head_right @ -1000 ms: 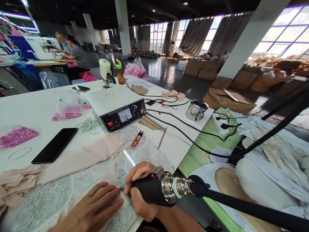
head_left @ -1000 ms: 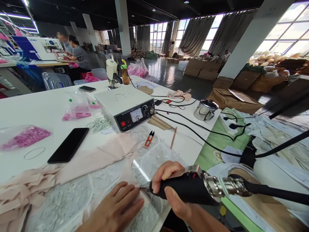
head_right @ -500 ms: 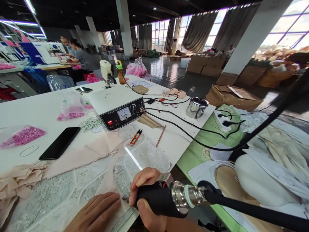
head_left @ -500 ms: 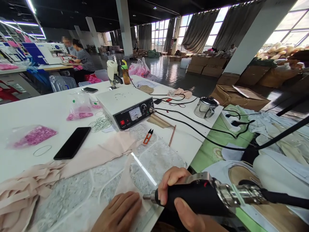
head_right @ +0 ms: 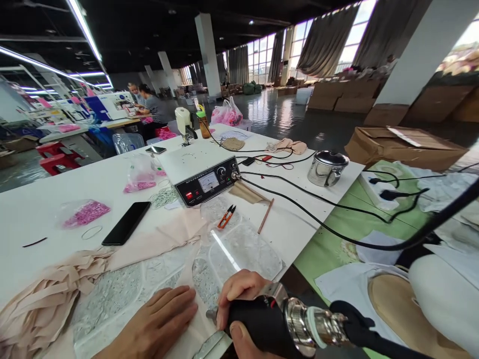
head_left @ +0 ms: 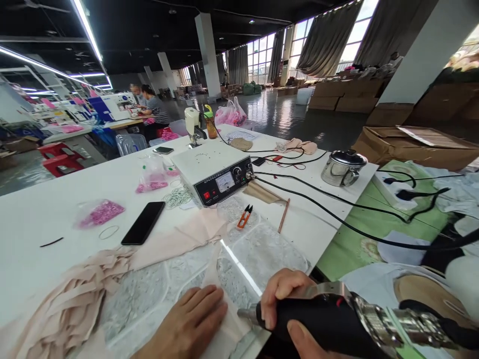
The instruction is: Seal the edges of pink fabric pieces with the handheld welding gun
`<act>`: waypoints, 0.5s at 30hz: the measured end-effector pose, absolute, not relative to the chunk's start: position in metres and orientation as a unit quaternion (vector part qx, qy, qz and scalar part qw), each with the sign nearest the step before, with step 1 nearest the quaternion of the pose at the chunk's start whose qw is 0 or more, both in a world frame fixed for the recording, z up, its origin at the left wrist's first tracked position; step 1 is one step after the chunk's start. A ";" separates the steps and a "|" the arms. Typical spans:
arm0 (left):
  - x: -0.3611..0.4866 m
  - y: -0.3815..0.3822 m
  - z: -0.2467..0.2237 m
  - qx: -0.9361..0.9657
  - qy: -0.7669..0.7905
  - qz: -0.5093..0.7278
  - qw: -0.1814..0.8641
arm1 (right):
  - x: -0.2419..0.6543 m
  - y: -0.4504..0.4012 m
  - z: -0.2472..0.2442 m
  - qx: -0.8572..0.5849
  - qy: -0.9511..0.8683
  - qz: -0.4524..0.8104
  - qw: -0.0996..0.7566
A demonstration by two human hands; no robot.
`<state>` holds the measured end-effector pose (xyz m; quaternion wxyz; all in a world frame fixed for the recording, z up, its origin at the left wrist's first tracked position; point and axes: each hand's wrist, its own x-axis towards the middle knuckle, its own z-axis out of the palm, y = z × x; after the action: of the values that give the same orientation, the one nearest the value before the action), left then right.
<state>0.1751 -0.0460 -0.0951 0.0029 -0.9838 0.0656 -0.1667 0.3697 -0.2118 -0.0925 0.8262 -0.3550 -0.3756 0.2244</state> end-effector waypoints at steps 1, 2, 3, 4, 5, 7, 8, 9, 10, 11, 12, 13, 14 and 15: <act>0.175 -0.047 -0.095 -0.984 0.063 -0.167 0.006 | 0.374 -0.212 -0.095 -0.340 -0.375 0.256 0.824; 0.175 -0.047 -0.096 -0.984 0.062 -0.168 0.008 | 0.377 -0.212 -0.097 -0.317 -0.384 0.281 0.821; 0.175 -0.047 -0.097 -0.983 0.062 -0.170 0.009 | 0.381 -0.212 -0.098 -0.294 -0.396 0.298 0.818; 0.174 -0.046 -0.098 -0.983 0.064 -0.173 0.010 | 0.383 -0.212 -0.099 -0.275 -0.407 0.308 0.815; 0.174 -0.044 -0.099 -0.982 0.067 -0.177 0.009 | 0.384 -0.212 -0.099 -0.264 -0.412 0.312 0.814; 0.175 -0.041 -0.102 -0.979 0.076 -0.187 0.007 | 0.381 -0.213 -0.096 -0.282 -0.395 0.307 0.819; 0.175 -0.039 -0.104 -0.977 0.082 -0.195 0.005 | 0.378 -0.213 -0.095 -0.306 -0.379 0.296 0.822; 0.176 -0.037 -0.105 -0.975 0.087 -0.202 0.002 | 0.374 -0.214 -0.093 -0.331 -0.363 0.280 0.825; 0.176 -0.037 -0.106 -0.974 0.091 -0.209 0.000 | 0.370 -0.214 -0.091 -0.347 -0.358 0.263 0.826; 0.176 -0.036 -0.107 -0.973 0.092 -0.211 -0.002 | 0.367 -0.213 -0.090 -0.355 -0.358 0.243 0.829; 0.176 -0.036 -0.108 -0.974 0.091 -0.209 -0.001 | 0.365 -0.213 -0.088 -0.356 -0.362 0.224 0.832; 0.176 -0.037 -0.108 -0.975 0.087 -0.203 0.001 | 0.364 -0.213 -0.086 -0.353 -0.367 0.210 0.835; 0.175 -0.037 -0.108 -0.977 0.083 -0.195 0.004 | 0.364 -0.213 -0.085 -0.351 -0.371 0.204 0.835; 0.174 -0.038 -0.108 -0.979 0.079 -0.187 0.007 | 0.364 -0.213 -0.082 -0.353 -0.376 0.205 0.832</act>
<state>0.1745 -0.0376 -0.1078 0.0069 -0.9792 0.0794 -0.1866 0.3643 -0.2129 -0.0824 0.8318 -0.3532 -0.3758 0.2054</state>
